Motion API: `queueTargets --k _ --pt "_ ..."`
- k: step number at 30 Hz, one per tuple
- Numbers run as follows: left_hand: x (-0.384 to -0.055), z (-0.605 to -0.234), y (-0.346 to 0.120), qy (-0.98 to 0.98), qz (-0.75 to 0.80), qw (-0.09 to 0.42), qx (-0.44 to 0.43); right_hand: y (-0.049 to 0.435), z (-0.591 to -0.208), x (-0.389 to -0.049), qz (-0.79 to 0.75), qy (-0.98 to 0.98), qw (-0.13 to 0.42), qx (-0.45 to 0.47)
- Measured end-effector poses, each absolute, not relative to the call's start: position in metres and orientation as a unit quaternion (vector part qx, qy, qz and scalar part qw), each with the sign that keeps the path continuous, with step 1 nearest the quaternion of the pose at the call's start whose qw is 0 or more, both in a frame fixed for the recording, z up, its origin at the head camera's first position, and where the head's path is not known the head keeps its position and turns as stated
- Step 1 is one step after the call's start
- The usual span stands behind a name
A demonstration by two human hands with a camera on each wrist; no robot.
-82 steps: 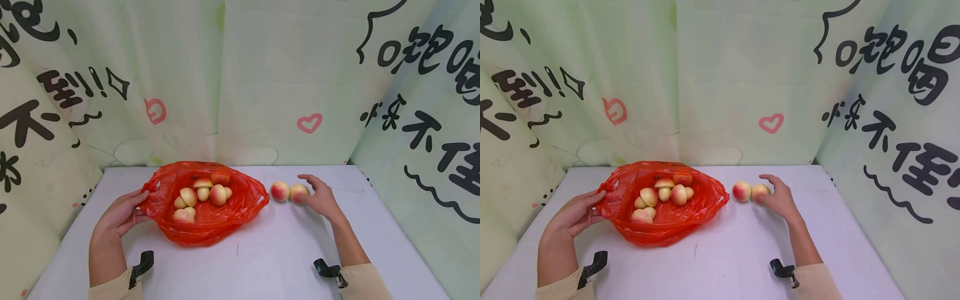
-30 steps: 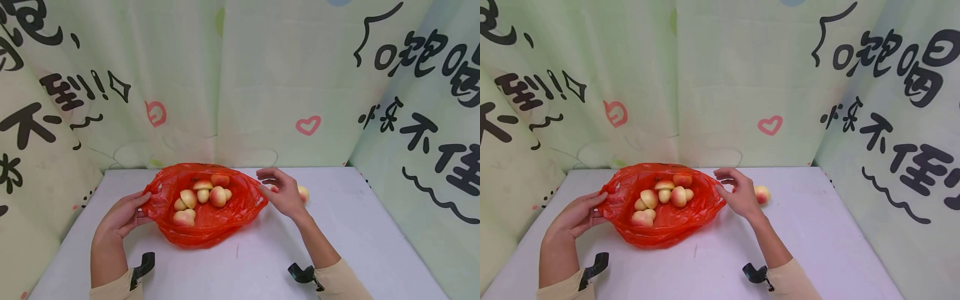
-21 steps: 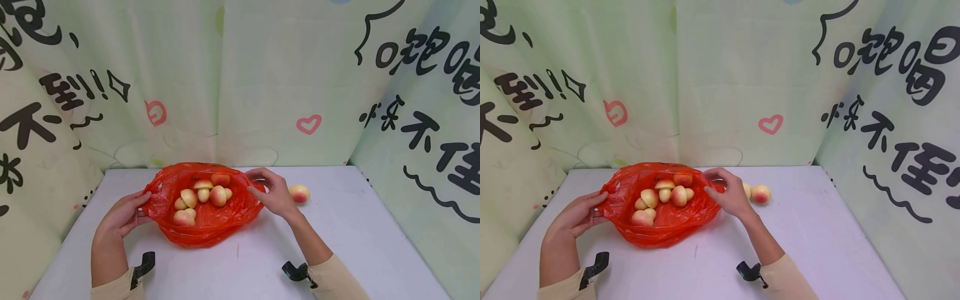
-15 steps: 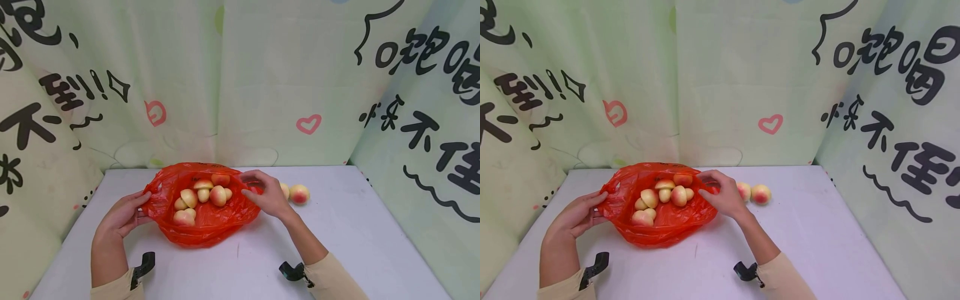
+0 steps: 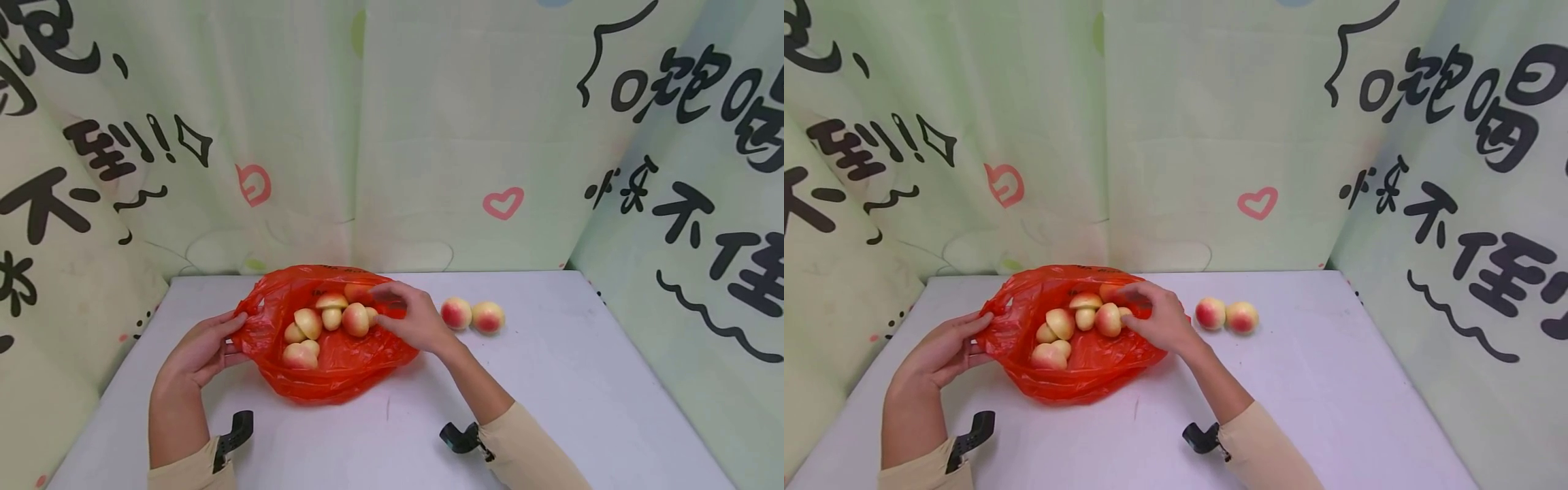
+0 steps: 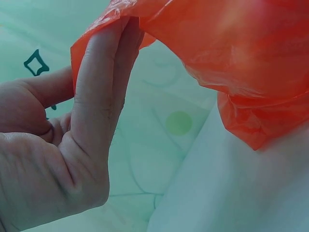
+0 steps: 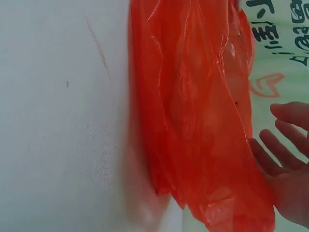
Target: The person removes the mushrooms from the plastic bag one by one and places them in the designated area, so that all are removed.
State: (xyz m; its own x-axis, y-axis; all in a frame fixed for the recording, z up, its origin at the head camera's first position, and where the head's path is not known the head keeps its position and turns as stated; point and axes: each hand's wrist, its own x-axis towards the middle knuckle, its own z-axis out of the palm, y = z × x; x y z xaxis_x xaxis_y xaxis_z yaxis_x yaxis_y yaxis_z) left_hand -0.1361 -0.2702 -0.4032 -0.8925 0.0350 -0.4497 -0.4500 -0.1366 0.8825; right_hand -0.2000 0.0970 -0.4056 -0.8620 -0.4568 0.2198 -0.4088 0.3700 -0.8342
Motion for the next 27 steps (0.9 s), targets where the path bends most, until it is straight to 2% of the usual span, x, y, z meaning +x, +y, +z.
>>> queueTargets --k 13,27 --pt "-0.135 -0.403 -0.271 0.634 0.738 0.165 -0.162 0.08 -0.415 -0.211 -0.433 0.863 0.024 -0.26" --pt "-0.136 -0.401 -0.268 0.642 0.732 0.163 -0.159 0.067 -0.417 -0.216 -0.364 0.897 0.056 -0.246"
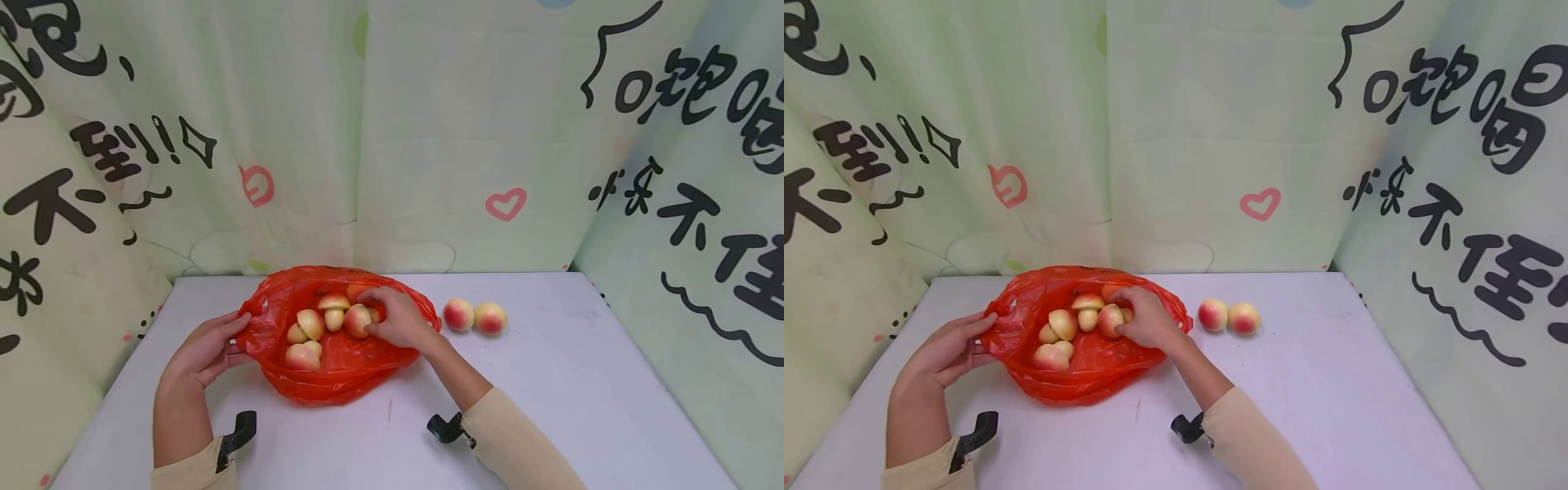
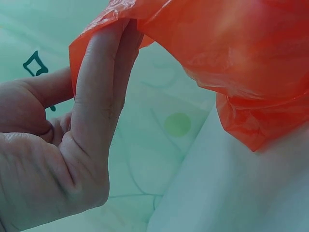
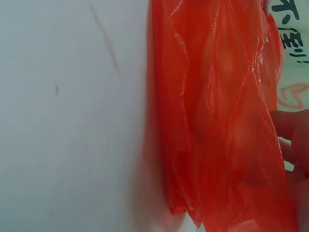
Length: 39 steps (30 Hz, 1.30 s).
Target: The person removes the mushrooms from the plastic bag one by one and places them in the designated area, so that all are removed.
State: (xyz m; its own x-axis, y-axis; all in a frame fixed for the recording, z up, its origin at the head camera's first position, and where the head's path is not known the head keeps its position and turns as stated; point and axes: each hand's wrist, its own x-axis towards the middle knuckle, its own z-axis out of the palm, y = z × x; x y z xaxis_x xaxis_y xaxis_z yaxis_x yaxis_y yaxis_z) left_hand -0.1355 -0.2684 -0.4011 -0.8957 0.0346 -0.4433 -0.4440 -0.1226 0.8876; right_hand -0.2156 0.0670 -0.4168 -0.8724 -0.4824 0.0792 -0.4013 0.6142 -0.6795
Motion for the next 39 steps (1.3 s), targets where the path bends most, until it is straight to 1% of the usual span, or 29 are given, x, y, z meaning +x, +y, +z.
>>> queueTargets --k 8,19,27,35,39 --pt "-0.136 -0.4 -0.268 0.64 0.735 0.163 -0.152 0.061 -0.421 -0.22 -0.341 0.898 0.046 -0.274" --pt "-0.137 -0.401 -0.267 0.637 0.737 0.166 -0.155 0.055 -0.423 -0.221 -0.321 0.906 0.065 -0.268" --pt "-0.138 -0.403 -0.267 0.641 0.733 0.163 -0.155 0.054 -0.431 -0.224 -0.309 0.905 0.051 -0.288" --pt "-0.138 -0.402 -0.267 0.643 0.733 0.162 -0.154 0.052 -0.434 -0.225 -0.302 0.909 0.041 -0.285" --pt "-0.137 -0.402 -0.267 0.642 0.733 0.162 -0.154 0.051 -0.434 -0.223 -0.3 0.911 0.044 -0.28"
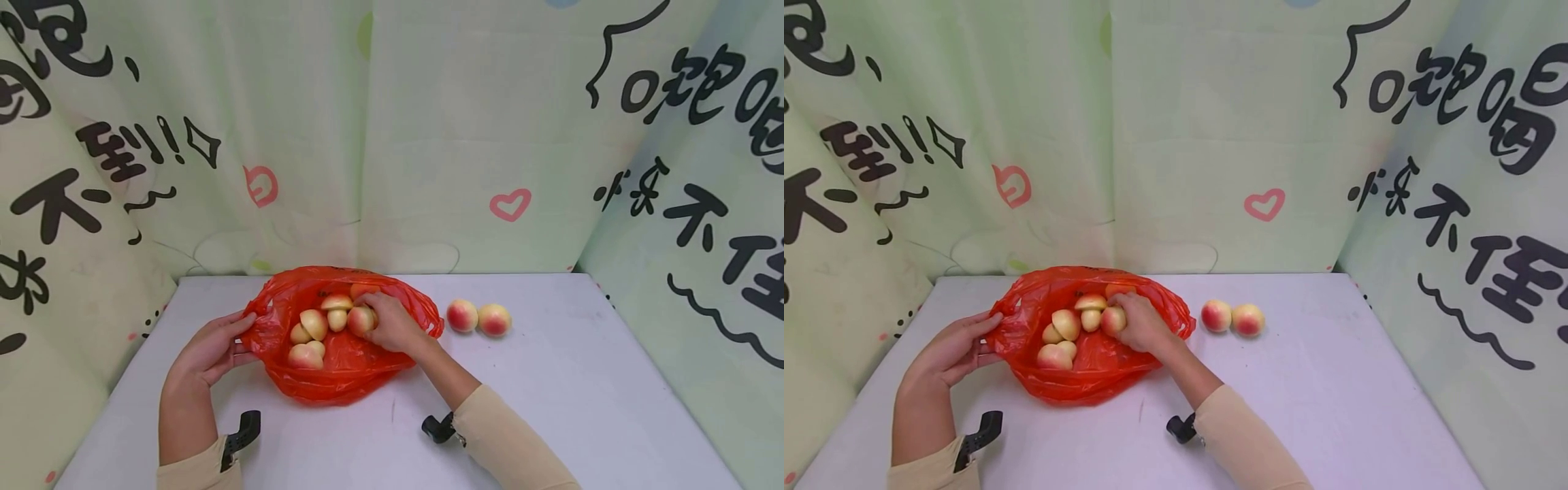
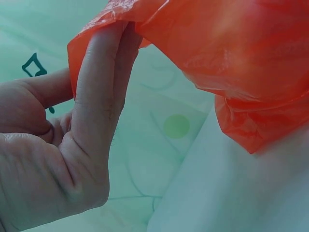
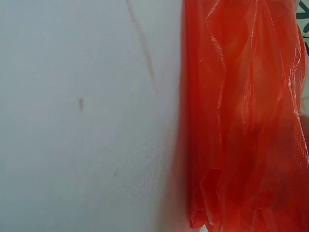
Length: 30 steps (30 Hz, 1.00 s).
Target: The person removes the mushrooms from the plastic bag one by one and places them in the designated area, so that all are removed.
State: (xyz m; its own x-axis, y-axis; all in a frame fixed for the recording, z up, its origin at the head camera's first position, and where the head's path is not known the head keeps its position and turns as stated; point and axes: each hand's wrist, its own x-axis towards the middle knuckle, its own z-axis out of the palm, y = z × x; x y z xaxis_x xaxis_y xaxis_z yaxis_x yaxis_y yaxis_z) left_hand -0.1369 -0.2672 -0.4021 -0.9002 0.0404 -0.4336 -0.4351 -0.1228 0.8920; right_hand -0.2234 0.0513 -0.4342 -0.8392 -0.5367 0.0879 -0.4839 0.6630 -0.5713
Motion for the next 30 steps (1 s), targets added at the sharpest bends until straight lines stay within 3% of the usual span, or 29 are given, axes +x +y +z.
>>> queueTargets --k 30 --pt "-0.136 -0.399 -0.264 0.644 0.73 0.166 -0.155 0.062 -0.42 -0.211 -0.333 0.901 0.031 -0.276"
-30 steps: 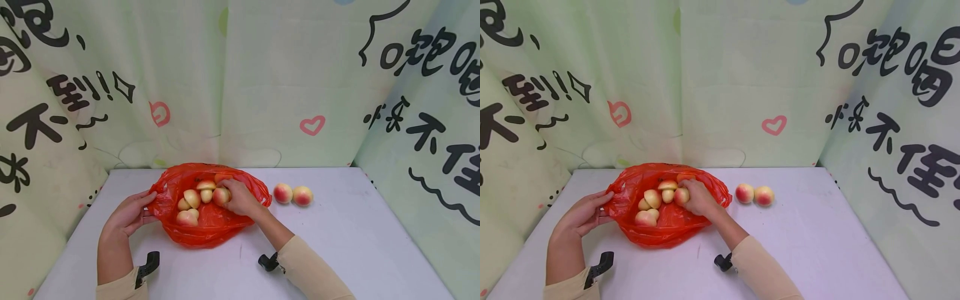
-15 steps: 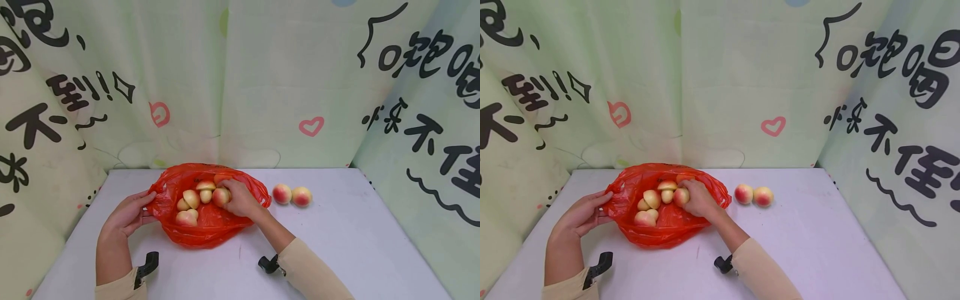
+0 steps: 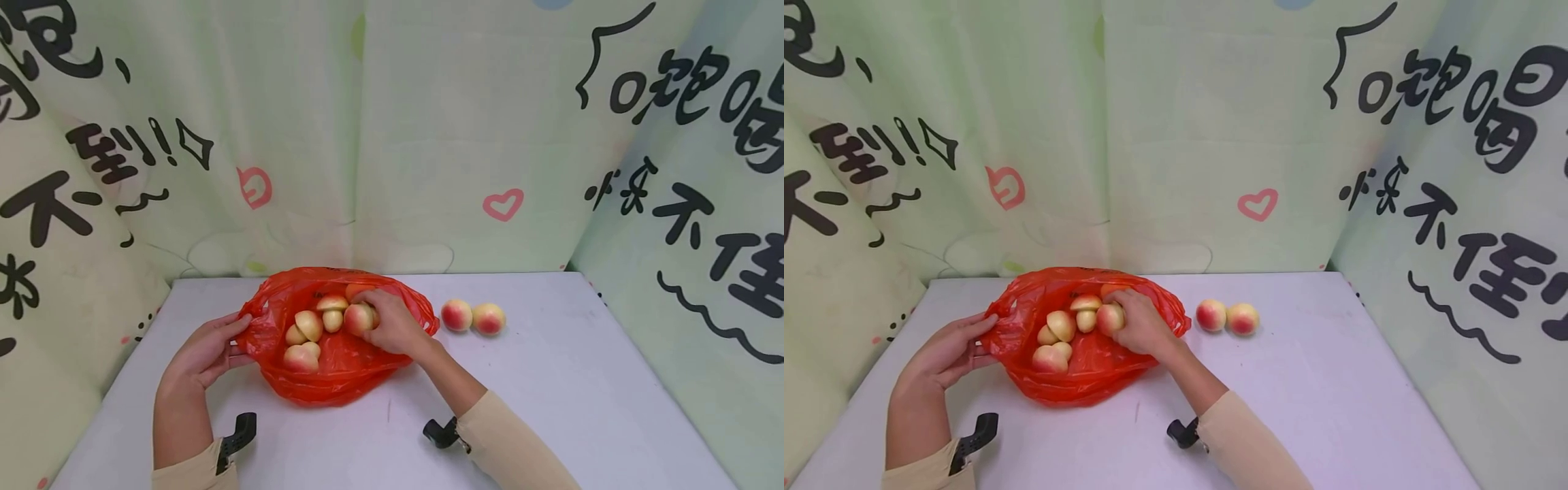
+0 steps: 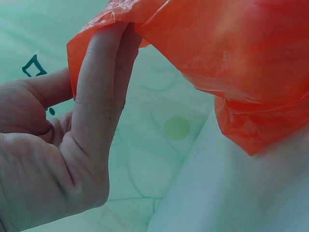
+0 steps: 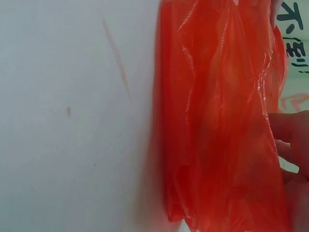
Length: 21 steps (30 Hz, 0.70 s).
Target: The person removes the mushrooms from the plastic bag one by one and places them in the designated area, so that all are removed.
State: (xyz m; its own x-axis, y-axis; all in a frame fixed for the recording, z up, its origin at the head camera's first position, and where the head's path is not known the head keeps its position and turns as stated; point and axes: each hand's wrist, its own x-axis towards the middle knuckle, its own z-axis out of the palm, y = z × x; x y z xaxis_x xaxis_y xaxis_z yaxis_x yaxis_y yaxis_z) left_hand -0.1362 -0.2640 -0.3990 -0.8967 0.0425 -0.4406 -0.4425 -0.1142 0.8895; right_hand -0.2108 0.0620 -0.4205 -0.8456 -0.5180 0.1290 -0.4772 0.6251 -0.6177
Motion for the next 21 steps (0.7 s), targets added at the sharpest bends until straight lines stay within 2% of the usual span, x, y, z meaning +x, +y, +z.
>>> queueTargets --k 14,21 --pt "-0.135 -0.4 -0.265 0.645 0.729 0.166 -0.156 0.067 -0.408 -0.197 -0.349 0.899 0.023 -0.263" --pt "-0.136 -0.401 -0.266 0.646 0.73 0.166 -0.149 0.072 -0.402 -0.188 -0.361 0.893 -0.001 -0.27"
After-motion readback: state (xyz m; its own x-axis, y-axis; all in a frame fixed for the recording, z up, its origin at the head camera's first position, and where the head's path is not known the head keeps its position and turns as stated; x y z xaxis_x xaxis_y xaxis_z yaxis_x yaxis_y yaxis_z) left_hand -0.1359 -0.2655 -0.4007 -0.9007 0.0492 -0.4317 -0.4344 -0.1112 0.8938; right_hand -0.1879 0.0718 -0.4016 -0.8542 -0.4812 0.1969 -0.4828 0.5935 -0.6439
